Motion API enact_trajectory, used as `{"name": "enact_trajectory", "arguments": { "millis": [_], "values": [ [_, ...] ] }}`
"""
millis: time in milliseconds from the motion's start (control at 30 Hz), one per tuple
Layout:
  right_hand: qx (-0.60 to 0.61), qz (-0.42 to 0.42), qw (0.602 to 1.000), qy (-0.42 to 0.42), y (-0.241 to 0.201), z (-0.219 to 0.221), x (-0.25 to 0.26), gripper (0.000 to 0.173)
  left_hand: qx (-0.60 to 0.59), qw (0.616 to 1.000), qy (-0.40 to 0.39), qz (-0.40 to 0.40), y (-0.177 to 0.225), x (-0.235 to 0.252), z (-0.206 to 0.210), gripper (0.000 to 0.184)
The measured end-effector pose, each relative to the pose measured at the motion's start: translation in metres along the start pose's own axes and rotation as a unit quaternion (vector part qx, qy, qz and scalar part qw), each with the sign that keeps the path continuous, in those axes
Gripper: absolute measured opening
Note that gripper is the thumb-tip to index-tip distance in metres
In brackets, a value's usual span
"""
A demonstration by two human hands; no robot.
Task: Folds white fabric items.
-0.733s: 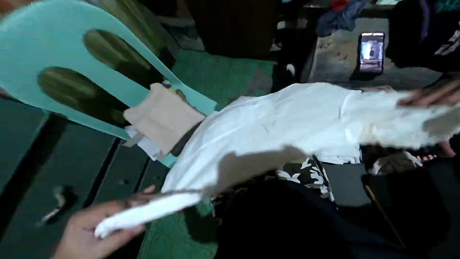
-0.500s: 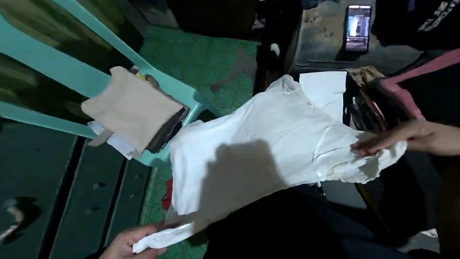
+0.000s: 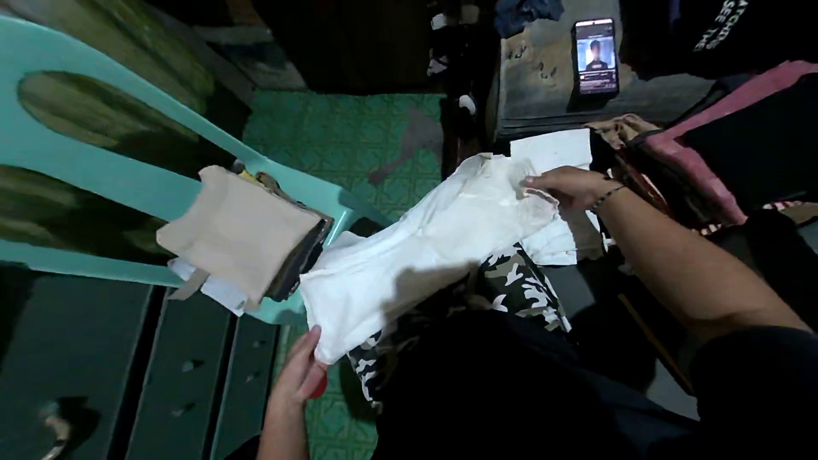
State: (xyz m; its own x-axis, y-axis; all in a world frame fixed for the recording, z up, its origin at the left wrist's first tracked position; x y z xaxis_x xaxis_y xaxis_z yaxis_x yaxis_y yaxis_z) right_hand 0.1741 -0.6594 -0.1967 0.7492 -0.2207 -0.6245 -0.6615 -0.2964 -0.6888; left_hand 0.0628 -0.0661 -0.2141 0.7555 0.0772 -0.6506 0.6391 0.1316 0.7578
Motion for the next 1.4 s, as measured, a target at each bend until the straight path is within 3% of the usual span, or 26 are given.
{"name": "enact_trajectory", "arguments": {
  "millis": [100,233,367,433,567,733,800,867,967,1033,1200,1400],
  "values": [
    [-0.026,0.027,0.999,-0.023,0.012,0.002,-0.008,0.042,-0.012,1.000,-0.014,0.009,-0.003,-0.004,-0.005,0.049],
    [0.005,-0.006,1.000,-0.030,0.014,0.009,-0.025,0.036,-0.031,0.999,-0.024,0.012,-0.005,-0.004,-0.006,0.057],
    [0.001,-0.018,0.994,0.109,0.015,0.015,-0.032,0.062,-0.043,0.999,-0.031,0.009,-0.007,-0.001,-0.004,0.064],
    [-0.007,-0.014,0.986,0.168,0.015,0.020,-0.032,0.066,-0.052,0.998,-0.037,0.005,-0.009,0.000,-0.004,0.060],
    [-0.021,-0.006,0.982,0.187,0.016,0.021,-0.026,0.033,-0.060,0.998,-0.021,0.010,-0.004,-0.003,-0.006,0.029],
    [0.142,-0.002,0.974,0.175,0.018,0.014,-0.033,0.021,-0.081,0.994,-0.014,0.066,0.011,-0.010,-0.014,0.037],
    [0.181,0.011,0.974,0.135,0.021,0.016,-0.036,0.033,-0.087,0.993,-0.021,0.073,0.016,-0.014,-0.012,0.041],
    [0.149,0.017,0.984,0.092,0.028,0.021,-0.033,0.062,-0.066,0.995,-0.033,0.059,0.017,-0.016,-0.009,0.045],
    [0.063,0.012,0.986,0.157,0.027,0.027,-0.029,0.069,-0.026,0.998,-0.046,0.036,0.016,-0.015,-0.005,0.045],
    [0.025,0.023,0.982,0.186,0.019,0.030,-0.030,0.064,-0.007,0.998,-0.046,0.030,0.017,-0.013,-0.002,0.042],
    [0.025,0.014,0.979,0.204,0.010,0.031,-0.031,0.025,0.008,0.999,-0.026,0.021,0.022,-0.017,0.000,0.027],
    [0.159,-0.029,0.963,0.216,0.019,0.015,-0.031,0.022,-0.018,0.998,0.004,0.053,0.028,-0.017,-0.008,0.027]
  ]
}}
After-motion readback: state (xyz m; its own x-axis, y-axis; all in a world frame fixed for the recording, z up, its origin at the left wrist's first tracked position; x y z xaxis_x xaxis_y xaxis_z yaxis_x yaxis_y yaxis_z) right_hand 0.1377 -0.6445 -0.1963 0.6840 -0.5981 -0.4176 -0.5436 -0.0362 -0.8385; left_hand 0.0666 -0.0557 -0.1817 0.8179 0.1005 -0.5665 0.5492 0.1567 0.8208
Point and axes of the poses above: each hand's wrist, its own x-axis towards the middle knuckle, its own z-axis out of the palm, y = z × x, the point moved 5 cm from there along x, towards the middle knuckle, and after that the axes turned 7 degrees about y, right-handed, at the moved point
